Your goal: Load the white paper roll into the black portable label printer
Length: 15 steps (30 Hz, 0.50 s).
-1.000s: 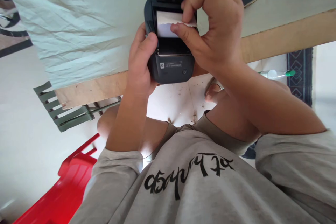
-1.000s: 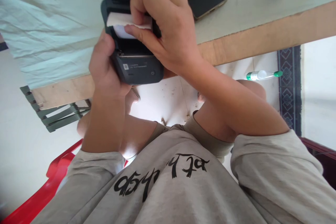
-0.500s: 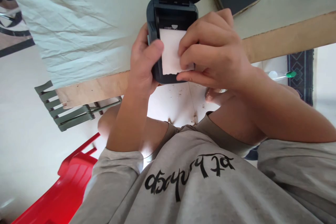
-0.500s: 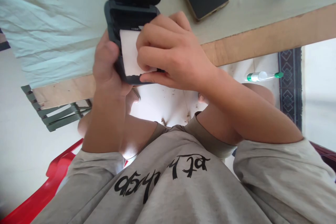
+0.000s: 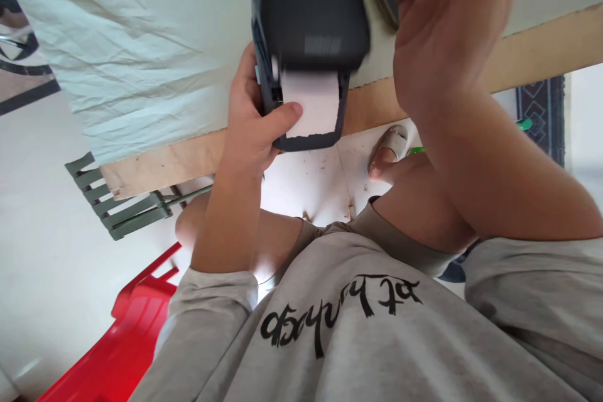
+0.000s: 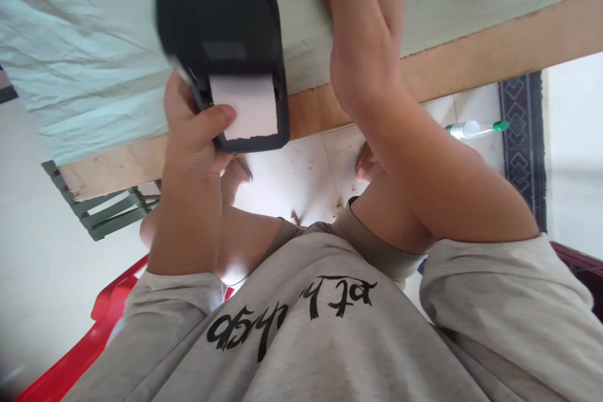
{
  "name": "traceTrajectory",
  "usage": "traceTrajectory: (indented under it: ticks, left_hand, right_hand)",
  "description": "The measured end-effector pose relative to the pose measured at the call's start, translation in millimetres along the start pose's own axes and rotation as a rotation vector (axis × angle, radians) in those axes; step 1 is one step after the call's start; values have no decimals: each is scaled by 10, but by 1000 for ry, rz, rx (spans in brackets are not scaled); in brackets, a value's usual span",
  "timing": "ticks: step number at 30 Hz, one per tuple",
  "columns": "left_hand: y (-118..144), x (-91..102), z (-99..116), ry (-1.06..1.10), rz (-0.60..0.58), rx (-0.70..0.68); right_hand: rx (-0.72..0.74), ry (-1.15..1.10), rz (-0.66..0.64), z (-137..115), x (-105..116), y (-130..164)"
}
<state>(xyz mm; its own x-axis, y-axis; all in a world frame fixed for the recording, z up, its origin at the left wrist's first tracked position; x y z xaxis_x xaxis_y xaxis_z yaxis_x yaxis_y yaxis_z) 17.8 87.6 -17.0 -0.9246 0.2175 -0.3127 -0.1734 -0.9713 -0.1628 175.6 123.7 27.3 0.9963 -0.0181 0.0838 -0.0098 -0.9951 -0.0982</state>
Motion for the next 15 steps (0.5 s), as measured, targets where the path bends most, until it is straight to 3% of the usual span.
traceTrajectory:
  ticks: [2,6,9,12,15]
  left_hand:
    - [16,-9,13,-6,27,33]
    - [34,-68,63,-1,11,54]
    - [33,-115,86,51,-6,24]
    - [32,-92,63,94,52,11]
    - [25,-90,46,113,53,5]
  right_hand:
    - [86,-38,4,-74,12,22]
    - [115,60,-311,-72,-254,130]
    - [151,183,-471,-39,-385,212]
    - [210,315,-479,-71,-406,239]
    - [178,387,-458,-107,-408,262]
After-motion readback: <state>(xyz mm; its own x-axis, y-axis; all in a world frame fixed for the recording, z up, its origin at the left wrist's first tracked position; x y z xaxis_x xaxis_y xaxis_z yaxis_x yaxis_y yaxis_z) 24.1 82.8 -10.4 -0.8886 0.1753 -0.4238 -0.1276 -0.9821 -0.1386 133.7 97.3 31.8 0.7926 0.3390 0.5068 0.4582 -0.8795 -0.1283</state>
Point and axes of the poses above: each hand's wrist, its own y-axis away from the middle knuckle, its own x-axis out of the back of the hand, z = x × y, the point moved 9 cm from there along -y, towards the middle knuckle, and after that the axes turned 7 degrees about -x, right-handed, at the moved point
